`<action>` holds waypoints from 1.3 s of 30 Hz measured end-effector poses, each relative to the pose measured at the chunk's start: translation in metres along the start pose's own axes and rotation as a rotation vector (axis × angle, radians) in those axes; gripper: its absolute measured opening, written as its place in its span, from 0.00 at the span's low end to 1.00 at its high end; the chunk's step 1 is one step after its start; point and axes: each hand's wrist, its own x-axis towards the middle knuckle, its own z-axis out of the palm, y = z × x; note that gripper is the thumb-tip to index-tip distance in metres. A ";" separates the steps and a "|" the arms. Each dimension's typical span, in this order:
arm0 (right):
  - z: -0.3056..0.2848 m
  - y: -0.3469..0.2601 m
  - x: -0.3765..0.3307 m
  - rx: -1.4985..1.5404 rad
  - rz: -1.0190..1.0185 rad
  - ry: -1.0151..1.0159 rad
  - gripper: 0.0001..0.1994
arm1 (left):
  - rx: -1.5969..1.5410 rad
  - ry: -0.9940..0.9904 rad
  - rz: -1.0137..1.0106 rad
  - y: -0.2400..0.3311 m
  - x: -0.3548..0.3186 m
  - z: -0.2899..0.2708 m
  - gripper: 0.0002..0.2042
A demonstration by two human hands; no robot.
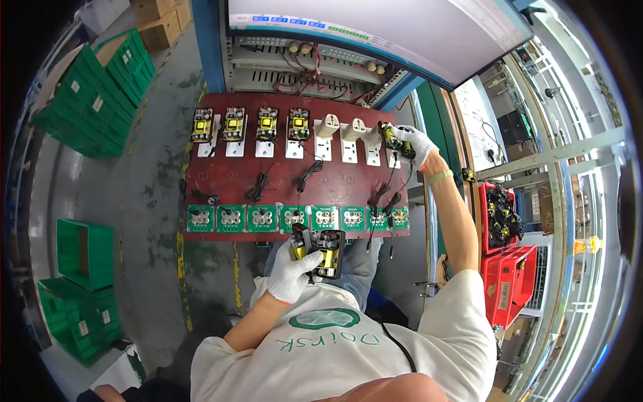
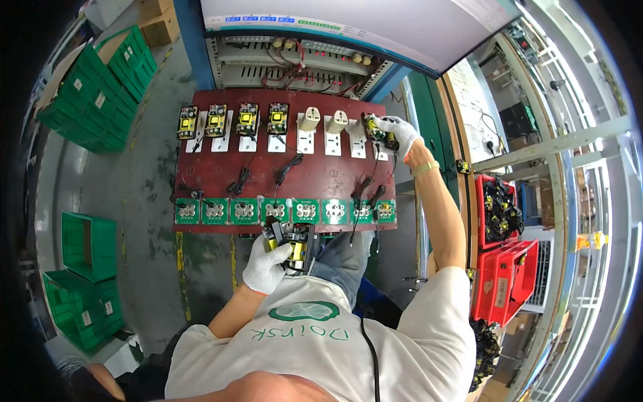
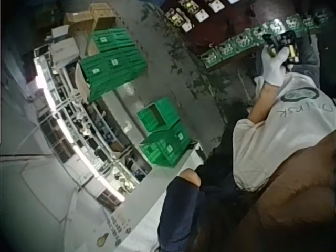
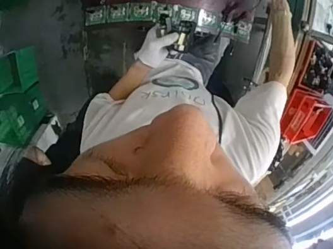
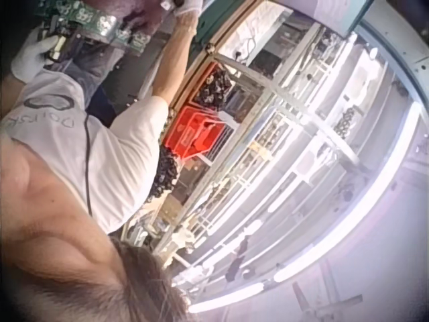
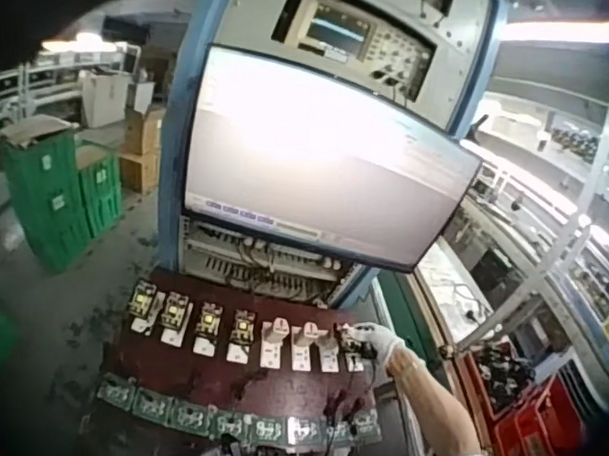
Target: The recorder is testing electronic circuit boards by organizing them on a testing rack, connecting cables, and using a handheld scanning tool.
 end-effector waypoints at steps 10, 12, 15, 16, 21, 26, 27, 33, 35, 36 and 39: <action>0.009 -0.001 -0.023 -0.495 -0.175 0.329 0.24 | 0.051 0.048 0.008 -0.011 0.004 0.008 0.16; -0.002 -0.010 -0.021 -0.610 -0.205 0.342 0.24 | 0.066 0.065 0.033 -0.011 0.004 0.014 0.14; -0.021 -0.019 -0.016 -0.451 -0.156 0.290 0.27 | 0.081 0.117 0.103 -0.011 0.000 0.021 0.14; -0.027 -0.020 -0.013 -0.392 -0.142 0.275 0.28 | 0.080 0.140 0.122 -0.011 -0.001 0.022 0.14; -0.030 -0.005 0.005 -0.605 -0.153 0.225 0.31 | 0.106 0.159 0.064 -0.006 -0.001 0.025 0.15; -0.016 0.022 0.017 -1.279 -0.497 0.425 0.29 | 0.202 0.179 0.186 -0.004 0.012 0.037 0.14; -0.013 0.021 0.015 -1.247 -0.493 0.397 0.29 | 0.229 0.193 0.188 -0.004 0.017 0.042 0.13; 0.025 -0.015 -0.061 -1.150 -0.582 0.745 0.25 | 0.470 0.353 0.426 -0.005 0.073 0.082 0.14; 0.060 0.005 -0.106 -0.926 -0.738 0.594 0.24 | 0.421 0.282 0.528 -0.007 0.102 0.094 0.15; 0.079 0.021 -0.125 -0.741 -0.784 0.481 0.23 | 0.336 0.180 0.591 -0.009 0.111 0.097 0.16; 0.124 0.059 -0.144 -0.434 -0.705 0.276 0.24 | 0.425 0.183 0.493 -0.011 0.128 0.100 0.15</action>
